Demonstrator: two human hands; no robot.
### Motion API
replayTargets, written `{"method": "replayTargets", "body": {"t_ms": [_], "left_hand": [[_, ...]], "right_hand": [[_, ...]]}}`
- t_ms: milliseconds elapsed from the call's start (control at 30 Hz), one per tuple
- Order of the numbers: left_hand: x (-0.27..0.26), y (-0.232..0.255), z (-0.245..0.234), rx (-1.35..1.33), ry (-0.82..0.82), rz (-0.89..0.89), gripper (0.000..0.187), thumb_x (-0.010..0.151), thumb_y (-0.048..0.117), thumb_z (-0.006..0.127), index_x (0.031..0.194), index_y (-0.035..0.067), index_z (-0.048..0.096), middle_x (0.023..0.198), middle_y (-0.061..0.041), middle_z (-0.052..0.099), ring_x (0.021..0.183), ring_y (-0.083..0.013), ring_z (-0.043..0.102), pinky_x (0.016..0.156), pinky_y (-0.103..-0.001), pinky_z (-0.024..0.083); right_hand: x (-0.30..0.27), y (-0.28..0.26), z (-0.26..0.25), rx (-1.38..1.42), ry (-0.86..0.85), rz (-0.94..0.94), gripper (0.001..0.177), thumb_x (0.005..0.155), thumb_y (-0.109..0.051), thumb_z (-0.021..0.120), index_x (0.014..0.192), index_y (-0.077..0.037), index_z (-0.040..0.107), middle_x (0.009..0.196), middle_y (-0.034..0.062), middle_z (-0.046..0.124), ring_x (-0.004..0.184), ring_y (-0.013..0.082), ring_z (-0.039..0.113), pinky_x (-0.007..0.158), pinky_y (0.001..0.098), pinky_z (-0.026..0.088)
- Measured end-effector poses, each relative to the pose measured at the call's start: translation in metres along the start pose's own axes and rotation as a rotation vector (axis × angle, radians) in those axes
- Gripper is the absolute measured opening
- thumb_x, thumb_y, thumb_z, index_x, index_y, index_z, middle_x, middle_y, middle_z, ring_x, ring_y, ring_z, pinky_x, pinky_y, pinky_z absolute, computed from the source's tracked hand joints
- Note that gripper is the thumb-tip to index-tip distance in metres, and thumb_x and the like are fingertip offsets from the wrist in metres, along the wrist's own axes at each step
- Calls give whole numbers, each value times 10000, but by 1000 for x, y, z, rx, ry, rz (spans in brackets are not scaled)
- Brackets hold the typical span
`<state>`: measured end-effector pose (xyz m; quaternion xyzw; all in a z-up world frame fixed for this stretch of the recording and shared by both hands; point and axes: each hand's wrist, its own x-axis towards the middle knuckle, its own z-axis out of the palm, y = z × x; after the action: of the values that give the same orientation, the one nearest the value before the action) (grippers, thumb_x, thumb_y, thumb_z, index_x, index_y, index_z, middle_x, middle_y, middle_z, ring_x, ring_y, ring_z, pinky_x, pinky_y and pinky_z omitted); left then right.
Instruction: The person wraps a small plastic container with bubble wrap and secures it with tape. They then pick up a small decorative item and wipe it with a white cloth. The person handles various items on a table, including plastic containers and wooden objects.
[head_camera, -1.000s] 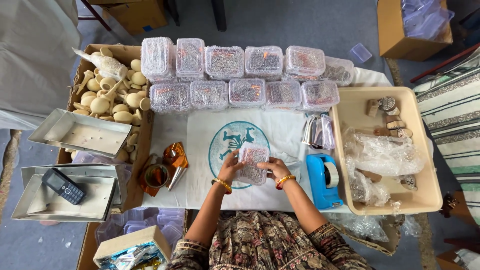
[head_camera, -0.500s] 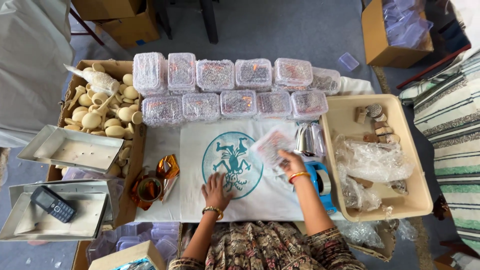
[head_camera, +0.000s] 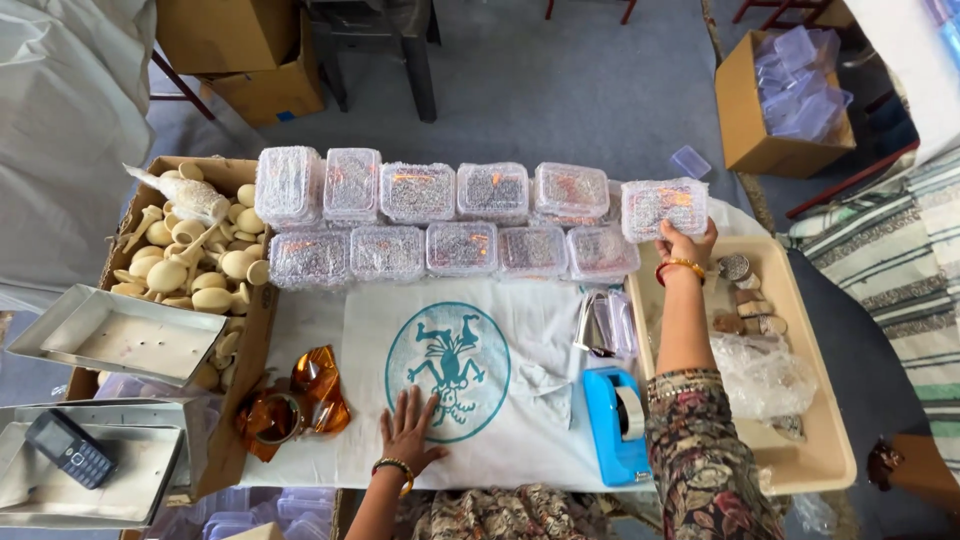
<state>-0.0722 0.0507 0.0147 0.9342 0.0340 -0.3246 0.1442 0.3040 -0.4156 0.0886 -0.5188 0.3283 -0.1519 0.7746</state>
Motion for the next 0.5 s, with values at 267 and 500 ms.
{"method": "replayTargets", "body": {"t_ms": [267,500], "left_hand": [[2,4,-2,1,-22,-38,1172,758,606,824,1599,440,24,1718,-23,-127,1583,-256,-138,1262,-568,-57],[6,2,-2,-2,-30,-46,1192,735,616,833,1598,444,28,1718,-17,-127,1583,-259,-134,1266,-554,-55]], "right_hand": [[78,36,26,-109,62,74,908,753,25,852,1489,-211,376,1283,117,658,1073,287,664,879,433,566],[50,20,48,-237,120,78,802,679,-52,907,1361,-41,486,1271,139,675,1141,255,649,1033,414,480]]}}
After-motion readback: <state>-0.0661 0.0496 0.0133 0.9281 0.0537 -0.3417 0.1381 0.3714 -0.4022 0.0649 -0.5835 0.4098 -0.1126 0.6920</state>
